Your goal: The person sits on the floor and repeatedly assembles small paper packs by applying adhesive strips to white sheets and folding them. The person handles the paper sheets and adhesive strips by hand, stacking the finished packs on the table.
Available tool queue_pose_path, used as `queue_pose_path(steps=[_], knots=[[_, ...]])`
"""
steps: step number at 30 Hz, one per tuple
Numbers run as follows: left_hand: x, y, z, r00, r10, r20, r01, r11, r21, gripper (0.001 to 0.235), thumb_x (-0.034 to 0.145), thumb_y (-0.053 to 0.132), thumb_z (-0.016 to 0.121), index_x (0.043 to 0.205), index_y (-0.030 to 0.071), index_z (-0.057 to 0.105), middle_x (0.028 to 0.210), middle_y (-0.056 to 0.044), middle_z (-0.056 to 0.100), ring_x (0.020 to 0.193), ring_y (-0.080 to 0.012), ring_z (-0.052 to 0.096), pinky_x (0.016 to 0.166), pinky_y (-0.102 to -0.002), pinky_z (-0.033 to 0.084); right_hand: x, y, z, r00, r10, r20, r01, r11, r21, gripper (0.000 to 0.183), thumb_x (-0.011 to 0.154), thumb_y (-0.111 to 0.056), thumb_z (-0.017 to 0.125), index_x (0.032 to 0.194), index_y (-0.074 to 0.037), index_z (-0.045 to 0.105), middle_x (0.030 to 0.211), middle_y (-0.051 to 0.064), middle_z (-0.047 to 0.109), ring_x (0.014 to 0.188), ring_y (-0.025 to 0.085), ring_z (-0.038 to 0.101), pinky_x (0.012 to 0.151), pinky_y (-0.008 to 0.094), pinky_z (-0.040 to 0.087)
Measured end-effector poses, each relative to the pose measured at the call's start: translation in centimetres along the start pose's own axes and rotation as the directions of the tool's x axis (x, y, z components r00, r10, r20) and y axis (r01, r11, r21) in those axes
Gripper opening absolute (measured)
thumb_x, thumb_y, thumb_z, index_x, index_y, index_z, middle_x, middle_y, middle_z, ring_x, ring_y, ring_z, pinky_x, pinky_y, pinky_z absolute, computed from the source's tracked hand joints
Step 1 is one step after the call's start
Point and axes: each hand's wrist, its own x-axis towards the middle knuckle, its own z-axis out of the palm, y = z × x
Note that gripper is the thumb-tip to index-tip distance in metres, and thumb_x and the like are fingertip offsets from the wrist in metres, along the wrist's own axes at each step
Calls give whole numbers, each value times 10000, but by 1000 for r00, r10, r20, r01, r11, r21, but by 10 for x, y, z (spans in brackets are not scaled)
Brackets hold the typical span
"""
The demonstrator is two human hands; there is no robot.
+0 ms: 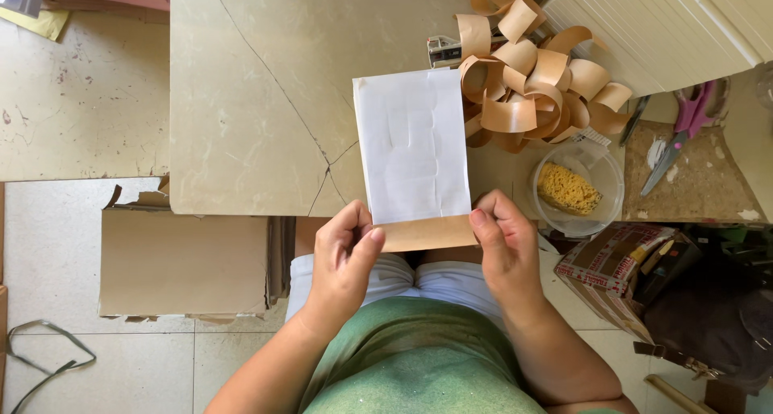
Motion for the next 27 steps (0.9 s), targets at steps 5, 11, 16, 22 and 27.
queue_pose_path(steps=[5,11,16,22,27], knots=[[1,6,8,998,2,-61,3,997,77,365,856,218,754,660,94,471,476,-49,389,512,-105,370,472,-259,293,6,-27,6,994,-111,20,112,949,-293,414,926,-387,717,734,-101,487,523,81,402,519,169,412,520,295,377],[-1,0,11,997,11,-81,-4,996,84,378,880,203,746,660,105,455,474,-42,370,518,-103,355,484,-260,288,13,-31,2,994,-78,74,100,926,-363,481,872,-374,815,681,-101,468,460,110,435,433,195,430,467,292,355],[2,-4,6,998,22,-61,-18,998,59,377,909,188,712,657,112,444,508,-22,344,565,-107,341,501,-279,293,23,-11,-9,990,-40,132,68,975,-211,421,909,-288,783,668,-106,490,461,70,436,505,110,415,480,268,348],[-13,27,-9,998,67,-5,-63,959,277,389,1043,319,424,753,105,570,553,-76,468,605,-190,397,601,-331,414,19,-13,-28,987,-11,160,8,1000,25,206,990,-177,656,824,-56,678,645,90,680,609,130,593,566,272,534],[-26,37,14,534,807,253,-571,124,812,260,920,326,718,1026,89,743,1017,-79,706,862,-268,681,783,-399,498,-3,-47,-11,664,-724,186,723,557,-410,374,1043,-240,497,1293,10,618,1218,173,679,1116,384,651,1016,512,443]])
